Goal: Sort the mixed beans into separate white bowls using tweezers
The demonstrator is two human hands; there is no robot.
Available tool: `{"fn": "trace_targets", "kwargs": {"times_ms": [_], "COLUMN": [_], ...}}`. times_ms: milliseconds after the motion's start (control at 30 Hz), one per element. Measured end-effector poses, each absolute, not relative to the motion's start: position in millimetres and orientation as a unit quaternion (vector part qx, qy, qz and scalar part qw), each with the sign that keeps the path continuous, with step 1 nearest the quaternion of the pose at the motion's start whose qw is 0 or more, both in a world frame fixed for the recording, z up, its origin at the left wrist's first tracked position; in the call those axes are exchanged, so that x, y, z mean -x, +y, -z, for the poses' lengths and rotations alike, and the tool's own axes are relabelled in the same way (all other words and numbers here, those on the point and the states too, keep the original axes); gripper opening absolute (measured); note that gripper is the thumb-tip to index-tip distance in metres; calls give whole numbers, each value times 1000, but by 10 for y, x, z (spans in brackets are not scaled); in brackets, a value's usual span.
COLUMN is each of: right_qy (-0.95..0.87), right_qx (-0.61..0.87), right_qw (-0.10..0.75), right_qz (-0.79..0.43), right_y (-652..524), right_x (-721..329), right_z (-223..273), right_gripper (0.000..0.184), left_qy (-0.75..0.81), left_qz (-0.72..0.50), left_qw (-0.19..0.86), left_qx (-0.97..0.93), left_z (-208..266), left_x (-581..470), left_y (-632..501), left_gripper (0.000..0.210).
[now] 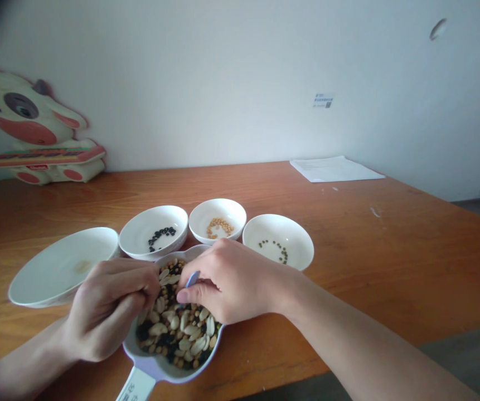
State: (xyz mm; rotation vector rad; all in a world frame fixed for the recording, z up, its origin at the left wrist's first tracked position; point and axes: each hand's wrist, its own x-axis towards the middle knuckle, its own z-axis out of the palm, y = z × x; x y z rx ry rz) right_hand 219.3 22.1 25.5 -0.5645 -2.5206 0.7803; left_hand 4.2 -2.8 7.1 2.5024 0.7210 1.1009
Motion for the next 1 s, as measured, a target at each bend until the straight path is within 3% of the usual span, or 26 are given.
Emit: {"fn": "trace_targets", "kwargs": {"times_ms": [233,500,867,1000], "right_qy": [-890,-914,-903,-907], "right_qx": [199,205,188,192], "right_qw": [333,208,291,285], "right_qz": [-241,-282,-254,-244], "right_y": [223,223,201,206], "right_x": [-2215,-2176,-2242,-2223], "right_z": [-263,-239,-283,-276], "right_gripper": [15,12,26,27], "left_qy": [204,208,194,183], "left_qz": [-345,-351,-336,-325], "left_qw": [171,171,174,175], "left_qx": [-900,-897,-905,-911], "left_z": [-11,6,12,10], "left_x": [-33,-22,-27,-26], "left_y": [-36,-35,-31,-36], "left_gripper": [22,20,22,22]}}
